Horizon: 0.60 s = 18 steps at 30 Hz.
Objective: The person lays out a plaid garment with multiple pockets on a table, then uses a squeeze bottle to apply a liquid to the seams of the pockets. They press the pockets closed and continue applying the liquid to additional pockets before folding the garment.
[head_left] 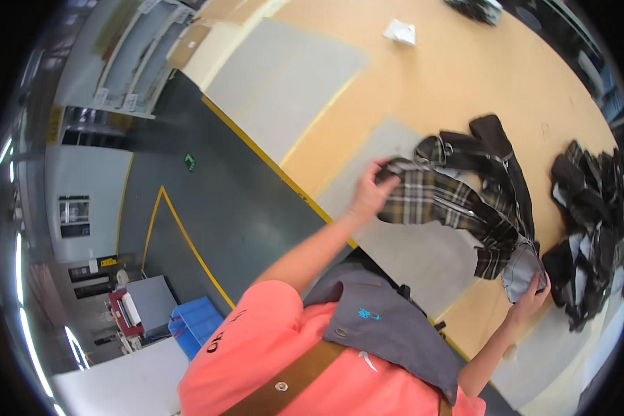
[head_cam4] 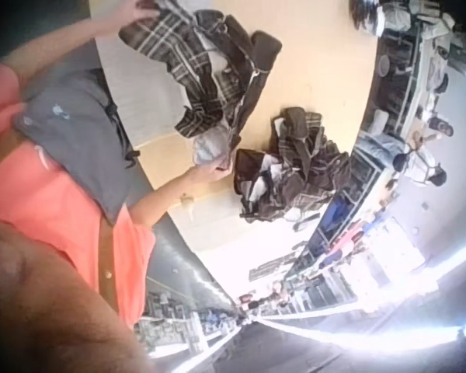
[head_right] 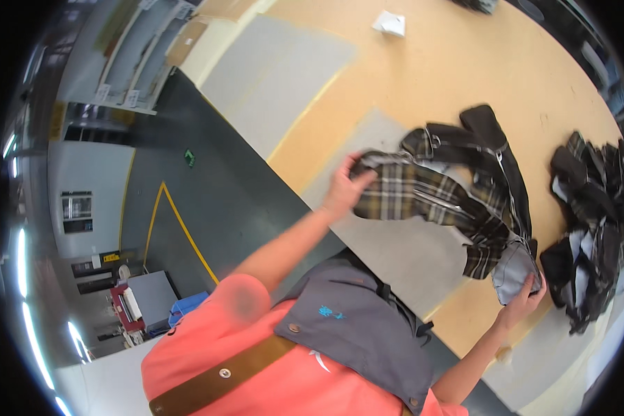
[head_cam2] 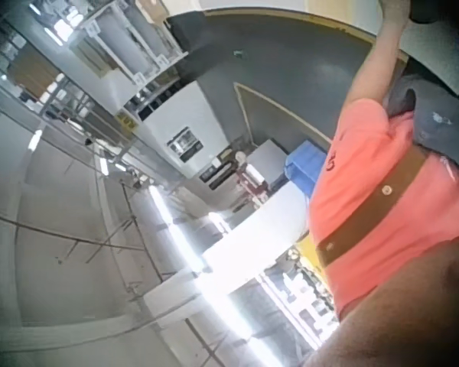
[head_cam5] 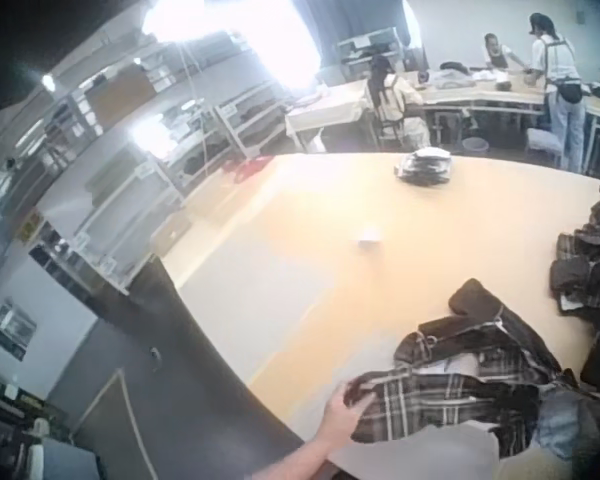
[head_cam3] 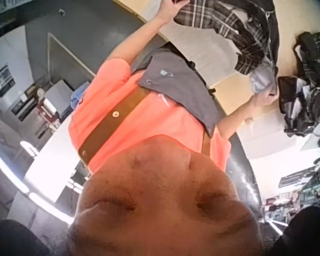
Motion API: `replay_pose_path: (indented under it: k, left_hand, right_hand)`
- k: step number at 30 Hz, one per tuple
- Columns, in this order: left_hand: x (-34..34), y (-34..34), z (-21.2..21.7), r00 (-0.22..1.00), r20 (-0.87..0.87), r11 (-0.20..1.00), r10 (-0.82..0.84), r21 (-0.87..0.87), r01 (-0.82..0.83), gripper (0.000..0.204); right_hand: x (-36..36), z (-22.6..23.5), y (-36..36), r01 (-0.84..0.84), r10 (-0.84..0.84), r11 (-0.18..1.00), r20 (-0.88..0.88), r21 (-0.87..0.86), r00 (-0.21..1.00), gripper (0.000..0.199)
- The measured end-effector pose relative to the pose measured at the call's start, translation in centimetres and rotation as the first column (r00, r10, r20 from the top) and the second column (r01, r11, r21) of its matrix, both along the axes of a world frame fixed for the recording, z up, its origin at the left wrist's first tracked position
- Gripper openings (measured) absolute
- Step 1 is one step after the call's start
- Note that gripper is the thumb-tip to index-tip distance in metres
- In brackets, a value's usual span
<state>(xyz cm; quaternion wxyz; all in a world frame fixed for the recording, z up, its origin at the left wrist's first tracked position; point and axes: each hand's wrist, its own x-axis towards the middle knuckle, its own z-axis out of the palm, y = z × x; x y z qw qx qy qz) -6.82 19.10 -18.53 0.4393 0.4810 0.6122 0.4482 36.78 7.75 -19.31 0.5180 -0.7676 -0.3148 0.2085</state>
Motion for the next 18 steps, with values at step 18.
replay_pose_path:
  k: [18]
  left_hand:
    - [-9.4,-6.2,-6.9,0.747,-0.663,0.994,-0.052,0.035,0.100,0.059]
  right_hand:
    - [-16.5,-2.9,-13.5,-0.153,0.268,0.943,0.404,-0.295,0.874,0.057]
